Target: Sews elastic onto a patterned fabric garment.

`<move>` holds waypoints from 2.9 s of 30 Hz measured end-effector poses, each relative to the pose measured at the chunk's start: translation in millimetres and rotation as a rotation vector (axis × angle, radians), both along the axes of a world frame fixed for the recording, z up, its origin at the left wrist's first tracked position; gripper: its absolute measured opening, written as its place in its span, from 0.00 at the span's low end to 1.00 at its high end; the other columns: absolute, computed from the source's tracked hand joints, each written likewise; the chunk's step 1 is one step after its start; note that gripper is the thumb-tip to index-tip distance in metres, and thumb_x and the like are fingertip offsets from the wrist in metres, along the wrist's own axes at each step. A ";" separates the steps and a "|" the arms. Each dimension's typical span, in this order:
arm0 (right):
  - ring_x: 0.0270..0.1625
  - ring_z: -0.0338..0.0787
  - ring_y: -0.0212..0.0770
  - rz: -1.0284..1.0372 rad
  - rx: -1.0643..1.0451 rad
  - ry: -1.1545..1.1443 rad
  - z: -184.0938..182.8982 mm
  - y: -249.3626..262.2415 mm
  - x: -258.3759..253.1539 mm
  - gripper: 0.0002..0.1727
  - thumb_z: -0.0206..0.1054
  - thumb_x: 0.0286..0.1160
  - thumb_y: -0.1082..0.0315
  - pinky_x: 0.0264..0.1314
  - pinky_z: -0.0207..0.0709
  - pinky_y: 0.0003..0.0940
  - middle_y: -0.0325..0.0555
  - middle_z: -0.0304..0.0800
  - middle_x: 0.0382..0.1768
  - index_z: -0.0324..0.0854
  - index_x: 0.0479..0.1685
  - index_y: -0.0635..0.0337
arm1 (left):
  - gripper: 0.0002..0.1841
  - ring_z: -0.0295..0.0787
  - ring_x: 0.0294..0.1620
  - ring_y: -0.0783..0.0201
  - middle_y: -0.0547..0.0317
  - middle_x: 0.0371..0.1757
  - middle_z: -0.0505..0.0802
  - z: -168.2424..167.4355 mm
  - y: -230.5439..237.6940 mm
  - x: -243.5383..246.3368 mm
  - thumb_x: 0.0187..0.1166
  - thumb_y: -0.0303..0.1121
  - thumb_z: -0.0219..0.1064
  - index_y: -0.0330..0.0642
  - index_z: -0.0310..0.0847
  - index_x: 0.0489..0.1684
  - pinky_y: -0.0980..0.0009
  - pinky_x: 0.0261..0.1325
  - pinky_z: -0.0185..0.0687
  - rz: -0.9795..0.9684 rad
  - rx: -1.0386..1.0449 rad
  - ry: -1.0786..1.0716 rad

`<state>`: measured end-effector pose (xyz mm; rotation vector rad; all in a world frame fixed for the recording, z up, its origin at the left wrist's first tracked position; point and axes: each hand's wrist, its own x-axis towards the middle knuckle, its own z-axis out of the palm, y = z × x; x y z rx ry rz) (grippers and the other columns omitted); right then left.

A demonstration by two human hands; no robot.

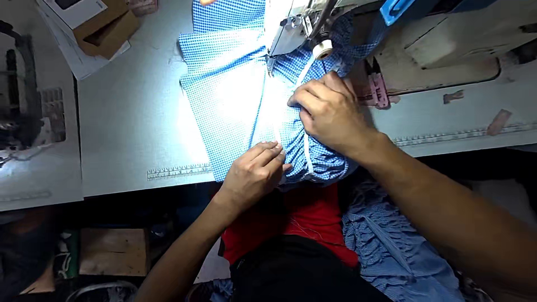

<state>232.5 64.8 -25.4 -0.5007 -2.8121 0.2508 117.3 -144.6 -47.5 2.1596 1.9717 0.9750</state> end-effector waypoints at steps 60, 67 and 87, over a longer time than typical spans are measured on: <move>0.66 0.84 0.54 -0.088 -0.030 0.095 -10.4 -4.5 -8.5 0.20 0.53 0.83 0.73 0.69 0.74 0.46 0.47 0.89 0.68 0.87 0.65 0.55 | 0.11 0.90 0.70 0.56 0.50 0.58 0.96 -8.3 -11.6 15.4 0.82 0.33 0.68 0.38 0.94 0.50 0.63 0.79 0.79 0.010 0.037 -0.058; 0.71 0.82 0.57 -0.085 0.008 -0.006 -7.7 3.4 -7.6 0.23 0.54 0.84 0.54 0.69 0.73 0.54 0.49 0.85 0.71 0.87 0.66 0.52 | 0.13 0.89 0.70 0.57 0.51 0.59 0.96 -5.0 0.1 8.4 0.83 0.37 0.68 0.39 0.94 0.50 0.65 0.79 0.80 0.017 0.027 -0.040; 0.71 0.81 0.57 -0.081 -0.024 0.036 -10.5 9.1 -11.7 0.20 0.56 0.82 0.58 0.69 0.73 0.55 0.45 0.87 0.70 0.88 0.63 0.50 | 0.13 0.89 0.71 0.59 0.53 0.60 0.96 3.1 22.4 -18.8 0.82 0.39 0.70 0.41 0.95 0.50 0.66 0.75 0.82 0.001 -0.050 -0.017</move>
